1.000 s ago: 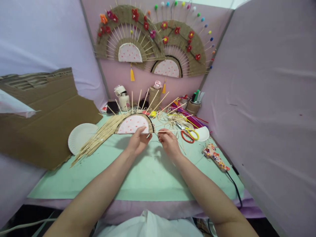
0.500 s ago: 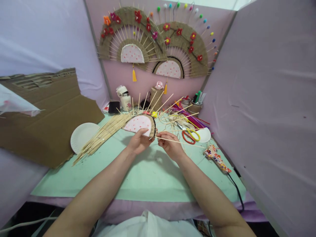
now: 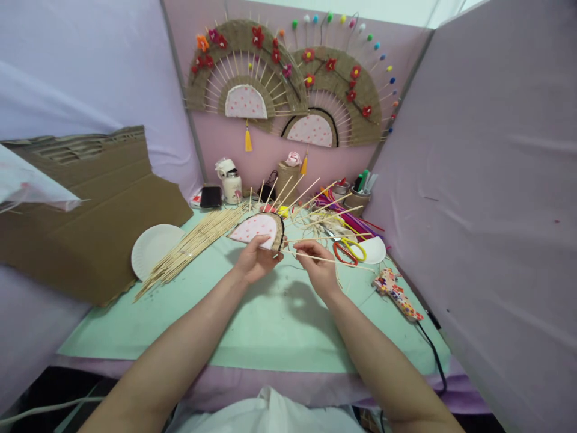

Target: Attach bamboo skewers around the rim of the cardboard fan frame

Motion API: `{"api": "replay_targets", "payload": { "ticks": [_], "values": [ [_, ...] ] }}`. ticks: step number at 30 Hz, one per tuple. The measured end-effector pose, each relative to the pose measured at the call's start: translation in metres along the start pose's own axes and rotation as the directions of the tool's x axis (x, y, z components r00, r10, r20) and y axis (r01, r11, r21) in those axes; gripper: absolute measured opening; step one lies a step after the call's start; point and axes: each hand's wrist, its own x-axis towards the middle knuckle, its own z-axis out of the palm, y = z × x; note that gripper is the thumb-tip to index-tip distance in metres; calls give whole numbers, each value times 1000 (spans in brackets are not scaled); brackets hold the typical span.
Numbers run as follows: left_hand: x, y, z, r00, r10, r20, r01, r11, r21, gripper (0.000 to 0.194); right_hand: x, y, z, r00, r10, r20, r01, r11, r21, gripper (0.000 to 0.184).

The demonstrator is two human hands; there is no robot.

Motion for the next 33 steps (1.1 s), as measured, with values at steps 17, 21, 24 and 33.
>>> {"api": "replay_targets", "payload": {
  "ticks": [17, 21, 24, 33],
  "values": [
    [0, -8, -2, 995, -87, -38, 91, 991, 94, 10, -7, 11, -6, 782, -534, 321, 620, 619, -483, 28],
    [-1, -10, -1, 995, -77, -60, 83, 991, 106, 10, -6, 9, -6, 771, -544, 333, 633, 596, -494, 23],
    [-1, -9, 0, 995, -80, -64, 87, 990, 112, 12, -6, 8, -7, 768, -538, 347, 637, 585, -502, 20],
    [0, -9, -4, 995, -100, -14, 101, 984, 145, 16, -5, 5, -9, 773, -508, 379, 632, 564, -532, 14]
  ]
}}
